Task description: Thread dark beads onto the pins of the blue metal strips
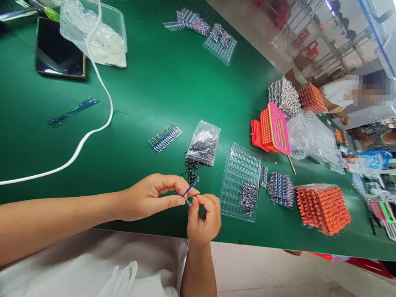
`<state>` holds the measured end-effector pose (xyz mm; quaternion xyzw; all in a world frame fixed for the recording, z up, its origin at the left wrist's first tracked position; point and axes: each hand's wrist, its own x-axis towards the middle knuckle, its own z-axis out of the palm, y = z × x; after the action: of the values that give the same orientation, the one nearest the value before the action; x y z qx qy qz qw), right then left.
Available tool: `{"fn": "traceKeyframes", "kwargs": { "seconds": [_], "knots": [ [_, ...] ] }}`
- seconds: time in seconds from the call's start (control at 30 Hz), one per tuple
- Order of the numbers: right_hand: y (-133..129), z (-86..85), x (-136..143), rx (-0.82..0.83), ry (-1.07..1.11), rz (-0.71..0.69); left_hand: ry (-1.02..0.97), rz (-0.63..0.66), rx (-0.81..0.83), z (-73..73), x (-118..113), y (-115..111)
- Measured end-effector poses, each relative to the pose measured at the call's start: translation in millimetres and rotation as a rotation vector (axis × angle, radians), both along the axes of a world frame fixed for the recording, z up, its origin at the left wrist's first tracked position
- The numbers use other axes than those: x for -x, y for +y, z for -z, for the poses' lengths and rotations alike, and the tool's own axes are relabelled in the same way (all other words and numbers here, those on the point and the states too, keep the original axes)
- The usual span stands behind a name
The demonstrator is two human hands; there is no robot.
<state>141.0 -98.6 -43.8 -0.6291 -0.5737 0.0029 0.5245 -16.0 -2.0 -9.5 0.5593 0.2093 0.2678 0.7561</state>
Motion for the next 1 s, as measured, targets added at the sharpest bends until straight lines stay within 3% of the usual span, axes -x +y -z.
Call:
{"fn": "traceKeyframes", "kwargs": {
  "seconds": [0.5,1.0],
  "knots": [
    [-1.4,0.7,-1.3,-0.035,-0.097,0.041,0.002,0.01,0.027,1.4,-0.1,0.6],
    [-0.9,1.5,-2.6,-0.053,-0.133,0.037,-0.037,-0.08,-0.392,5.8,-1.5,-2.2]
  ]
}}
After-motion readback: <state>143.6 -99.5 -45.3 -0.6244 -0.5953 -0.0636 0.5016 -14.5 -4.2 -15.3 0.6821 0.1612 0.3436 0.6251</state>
